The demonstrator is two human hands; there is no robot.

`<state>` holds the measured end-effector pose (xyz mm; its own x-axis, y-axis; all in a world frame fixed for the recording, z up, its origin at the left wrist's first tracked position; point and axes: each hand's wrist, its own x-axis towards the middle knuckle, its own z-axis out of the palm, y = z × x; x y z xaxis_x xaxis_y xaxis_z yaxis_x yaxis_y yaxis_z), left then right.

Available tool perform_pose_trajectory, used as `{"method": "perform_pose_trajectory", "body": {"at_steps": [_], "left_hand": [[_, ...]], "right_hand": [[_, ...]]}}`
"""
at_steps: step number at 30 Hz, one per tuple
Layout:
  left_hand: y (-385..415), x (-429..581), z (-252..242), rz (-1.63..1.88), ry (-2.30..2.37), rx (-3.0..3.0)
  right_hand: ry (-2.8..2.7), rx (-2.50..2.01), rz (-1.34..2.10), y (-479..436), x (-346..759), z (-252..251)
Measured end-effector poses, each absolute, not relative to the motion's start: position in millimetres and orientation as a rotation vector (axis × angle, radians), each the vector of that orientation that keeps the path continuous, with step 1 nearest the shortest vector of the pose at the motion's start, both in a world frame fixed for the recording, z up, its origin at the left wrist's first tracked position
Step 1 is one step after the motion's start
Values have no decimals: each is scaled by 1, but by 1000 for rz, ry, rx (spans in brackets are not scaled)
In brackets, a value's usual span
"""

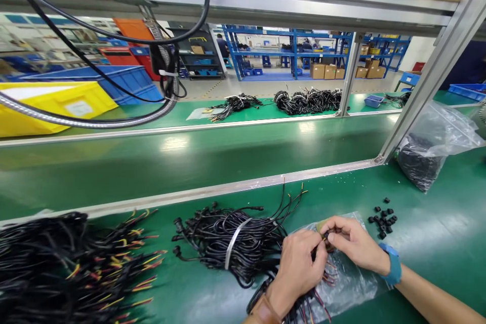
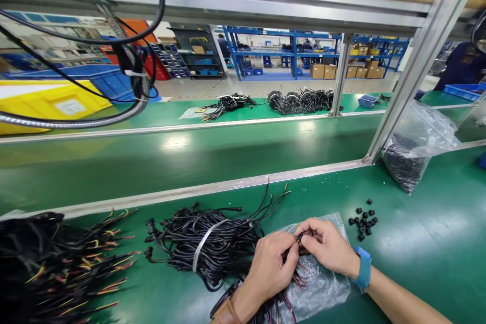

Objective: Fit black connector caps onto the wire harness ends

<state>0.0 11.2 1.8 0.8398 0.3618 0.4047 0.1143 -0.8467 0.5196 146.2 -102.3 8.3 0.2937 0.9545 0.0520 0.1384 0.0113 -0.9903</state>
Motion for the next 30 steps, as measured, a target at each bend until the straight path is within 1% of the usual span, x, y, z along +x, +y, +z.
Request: {"method": "perform_pose_trajectory", "body": {"at_steps": [5,7,11,17,30], "left_hand": [[12,0,2,687,352,2506],[13,0,2,684,366,2496],[13,-1,4,679,386,2476],[11,-3,8,670,414,2376],[11,-2,6,703,407,2365]], "right_hand": [[-1376,-1571,561,-105,145,19],[-1419,-1575,527,-106,146,23],[-1381,-1543,613,-105,150,26],[-1197,-1431,847,-104,152,20],[-981,-1330,1015,-101,149,10]]}}
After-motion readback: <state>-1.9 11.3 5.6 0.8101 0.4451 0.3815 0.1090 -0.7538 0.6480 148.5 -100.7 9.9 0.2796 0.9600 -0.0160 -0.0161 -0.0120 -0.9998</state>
